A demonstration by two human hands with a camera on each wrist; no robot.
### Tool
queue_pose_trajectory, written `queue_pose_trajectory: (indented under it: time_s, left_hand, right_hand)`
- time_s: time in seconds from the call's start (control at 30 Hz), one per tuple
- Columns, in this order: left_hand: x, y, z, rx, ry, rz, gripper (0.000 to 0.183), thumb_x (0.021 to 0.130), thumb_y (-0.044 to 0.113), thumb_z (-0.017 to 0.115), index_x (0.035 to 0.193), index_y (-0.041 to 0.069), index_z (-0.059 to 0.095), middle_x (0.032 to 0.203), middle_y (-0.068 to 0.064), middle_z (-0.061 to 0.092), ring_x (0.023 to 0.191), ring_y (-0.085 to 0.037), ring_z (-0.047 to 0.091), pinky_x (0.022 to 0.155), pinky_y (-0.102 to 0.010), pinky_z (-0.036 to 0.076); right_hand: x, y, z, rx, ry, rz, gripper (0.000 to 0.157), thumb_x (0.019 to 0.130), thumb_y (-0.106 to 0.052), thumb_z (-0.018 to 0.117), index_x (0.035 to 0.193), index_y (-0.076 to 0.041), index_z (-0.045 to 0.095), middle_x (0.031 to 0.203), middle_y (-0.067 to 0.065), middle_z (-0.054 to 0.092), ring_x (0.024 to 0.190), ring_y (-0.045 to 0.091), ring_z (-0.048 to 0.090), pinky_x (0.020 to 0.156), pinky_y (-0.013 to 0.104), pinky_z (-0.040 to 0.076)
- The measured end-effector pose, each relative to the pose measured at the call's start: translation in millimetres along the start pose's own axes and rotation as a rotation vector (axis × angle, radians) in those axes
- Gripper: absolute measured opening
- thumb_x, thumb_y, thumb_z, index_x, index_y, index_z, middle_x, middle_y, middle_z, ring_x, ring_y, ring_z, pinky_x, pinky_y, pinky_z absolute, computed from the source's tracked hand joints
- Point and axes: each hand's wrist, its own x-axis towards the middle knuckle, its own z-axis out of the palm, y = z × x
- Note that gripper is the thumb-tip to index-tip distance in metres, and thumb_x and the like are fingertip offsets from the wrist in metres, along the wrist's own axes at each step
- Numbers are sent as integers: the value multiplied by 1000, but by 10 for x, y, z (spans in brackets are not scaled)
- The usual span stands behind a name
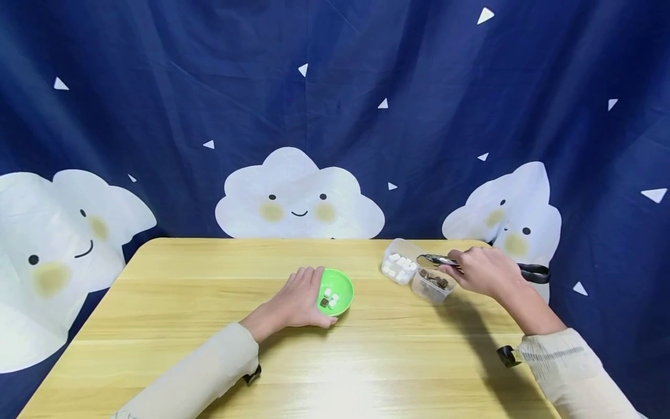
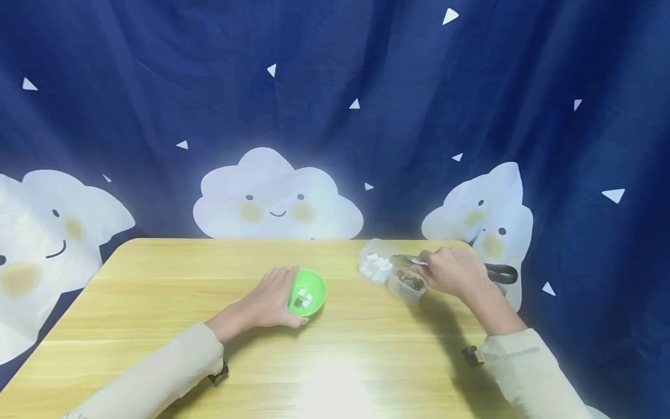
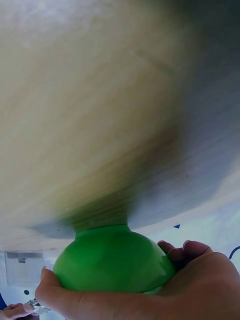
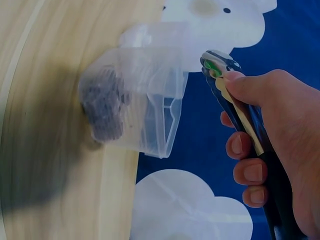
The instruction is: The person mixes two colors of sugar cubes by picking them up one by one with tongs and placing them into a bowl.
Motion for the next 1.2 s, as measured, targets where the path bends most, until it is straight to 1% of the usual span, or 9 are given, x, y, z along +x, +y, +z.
queue_pose_trajectory:
  time_s: [0.2,0.43,0.73,1.03,1.2]
  left_hand:
    - [-4,-5,-10,-4,3,1,119,65,71,77,152,0,36,124,-14,55,110,-26,48,96,-40,43]
    - [3,2,-26,-14,-3,3,119,66,71,77,152,0,35,125,-14,54,112,-26,47,97,-40,44]
    - [6,2,-12,-7,-1,0,119,66,71,77,152,0,35,126,-15,54,114,-28,48,98,-42,44]
    - [10,-6,3,-3,2,1,119,65,71,77,151,0,36,125,-14,54,111,-27,48,97,-40,44]
    - [6,-7,8,-1,1,4,118,65,71,77,150,0,36,123,-14,54,110,-26,48,95,-39,43]
  right_hand:
    - [2,49,51,-19,-11,-1,33,96,-41,68,75,-18,57,54,-3,45,47,16,44,45,40,38]
    - [19,111,118,-28,-59,-4,33,95,-43,69,75,-21,58,53,-4,43,47,15,42,45,38,37]
    - [26,161,119,-7,-95,19,31,96,-45,68,79,-19,62,55,-2,47,50,17,47,47,42,41]
    - [4,182,143,-24,-109,25,32,95,-46,68,80,-18,65,56,-1,50,50,19,50,47,45,44]
    - [5,185,158,-35,-118,26,35,93,-47,70,72,-20,61,55,-1,50,49,20,50,47,45,43]
